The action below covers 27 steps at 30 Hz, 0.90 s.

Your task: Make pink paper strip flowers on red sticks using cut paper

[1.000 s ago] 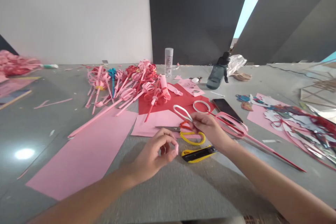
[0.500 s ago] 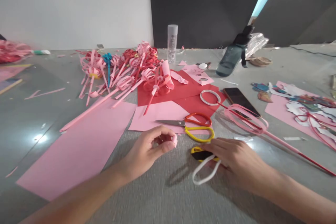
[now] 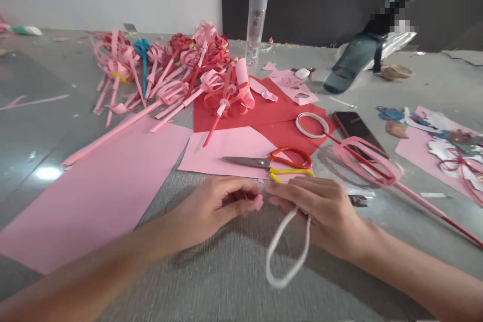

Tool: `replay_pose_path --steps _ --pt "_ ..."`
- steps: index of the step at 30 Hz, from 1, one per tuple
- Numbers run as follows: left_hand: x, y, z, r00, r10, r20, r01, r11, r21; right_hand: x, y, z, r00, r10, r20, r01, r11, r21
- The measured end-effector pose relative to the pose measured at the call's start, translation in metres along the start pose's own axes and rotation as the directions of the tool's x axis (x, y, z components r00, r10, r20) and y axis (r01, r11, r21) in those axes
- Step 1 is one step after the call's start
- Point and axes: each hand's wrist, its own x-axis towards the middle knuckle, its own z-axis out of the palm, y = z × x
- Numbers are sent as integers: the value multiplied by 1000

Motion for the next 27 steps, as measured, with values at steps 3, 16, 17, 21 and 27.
replay_pose_path --steps 3,16,17,21,27 --pt "-2 0 4 998 -22 60 26 998 -53 -2 4 7 997 -79 1 78 993 93" --pt "-8 0 19 990 -112 87 130 964 -233 -8 -2 0 989 -136 53 134 990 37" --pt "-8 0 20 991 -110 81 126 963 -238 -9 -3 -1 990 -134 54 132 991 28" --pt "-8 2 23 994 -98 54 107 971 -213 -10 -7 0 994 -101 40 101 995 17" --pt "-7 1 26 996 -92 8 93 986 -141 -9 -11 7 1000 18 0 -18 998 54"
